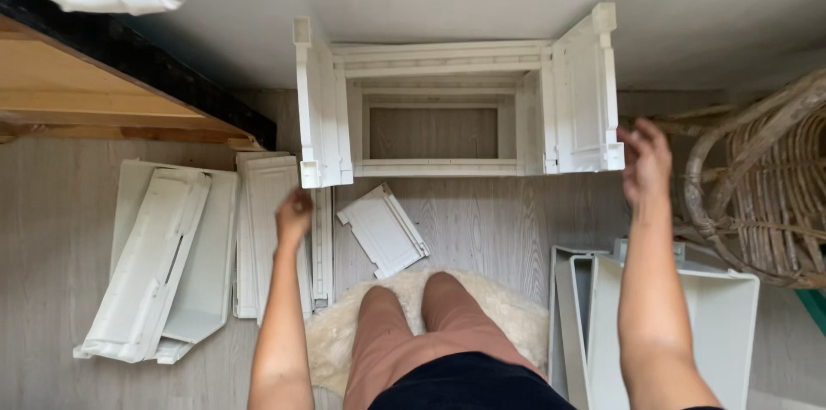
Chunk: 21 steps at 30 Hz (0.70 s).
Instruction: The person assembles a white plastic storage unit by hand. They connect side panels to a base frame, then attach a top panel to complete the structure.
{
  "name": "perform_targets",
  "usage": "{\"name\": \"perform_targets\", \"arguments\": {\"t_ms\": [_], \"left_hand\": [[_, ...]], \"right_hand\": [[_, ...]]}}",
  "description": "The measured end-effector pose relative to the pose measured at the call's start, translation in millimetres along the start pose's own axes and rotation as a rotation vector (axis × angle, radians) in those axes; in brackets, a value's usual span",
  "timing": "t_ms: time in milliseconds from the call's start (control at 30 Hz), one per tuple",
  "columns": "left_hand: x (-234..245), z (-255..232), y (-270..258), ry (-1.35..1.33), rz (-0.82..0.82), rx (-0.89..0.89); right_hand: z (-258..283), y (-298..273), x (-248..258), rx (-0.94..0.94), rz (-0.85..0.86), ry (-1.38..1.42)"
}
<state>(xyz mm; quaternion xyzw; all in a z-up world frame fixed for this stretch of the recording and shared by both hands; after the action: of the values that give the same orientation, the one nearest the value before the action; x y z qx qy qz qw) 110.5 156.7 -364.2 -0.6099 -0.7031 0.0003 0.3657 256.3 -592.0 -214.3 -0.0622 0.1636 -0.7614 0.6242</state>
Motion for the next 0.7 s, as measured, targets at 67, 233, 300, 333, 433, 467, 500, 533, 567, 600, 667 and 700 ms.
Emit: {"name": "perform_targets", "arguments": {"t_ms": [67,233,300,333,433,467,500,533,567,600,667,700], "left_hand": [[-29,19,-37,0.033,0.145,0.027],[-68,-7,-72,0.304,0.37,0.082],[-59,-19,-60,0.366,0.328,0.157],[-53,-29,-48,0.352,0.279,0.148],[-48,-38,-26,0.261,0.171,0.097],[-50,-40,-17,0.193,0.143,0.059],[-46,-51,-11,0.139,0.048,-0.06],[-42,-63,-6,0.084,-0.046,-0.178],[-37,-72,-7,0.027,-0.139,-0.291],[-36,-68,-6,-0.04,-0.166,-0.27],[-30,-69,-1,-0.181,-0.231,-0.238],[-25,-75,-1,-0.212,-0.26,-0.24]], "right_hand": [[-52,-30,26,-0.102,-0.188,-0.125],[-106,-58,6,-0.051,0.008,-0.325],[-98,-58,-21,0.033,0.142,-0.486],[-96,-53,-27,0.018,0.122,-0.512],[-90,-52,-43,0.038,0.072,-0.567],[-85,-49,-50,0.105,0.068,-0.565],[-79,-45,-54,0.171,0.064,-0.565],[-76,-39,-54,0.177,0.05,-0.54],[-76,-35,-51,0.179,0.036,-0.516],[-75,-35,-48,0.181,0.023,-0.492],[-59,-34,-42,0.27,-0.016,-0.491],[-49,-34,-43,0.321,-0.031,-0.49]]}}
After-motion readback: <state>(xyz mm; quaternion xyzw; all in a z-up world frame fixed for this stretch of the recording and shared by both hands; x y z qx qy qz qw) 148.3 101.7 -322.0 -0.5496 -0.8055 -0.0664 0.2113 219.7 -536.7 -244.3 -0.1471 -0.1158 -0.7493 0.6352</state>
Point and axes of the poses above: each hand's wrist, its own y-axis towards the middle knuckle, its own x-axis out of the back of the hand, z = x × y, the point moved 10 cm from there along y, towards the middle knuckle, and after that the axes turned 10 degrees about z, right-handed, at the moved point
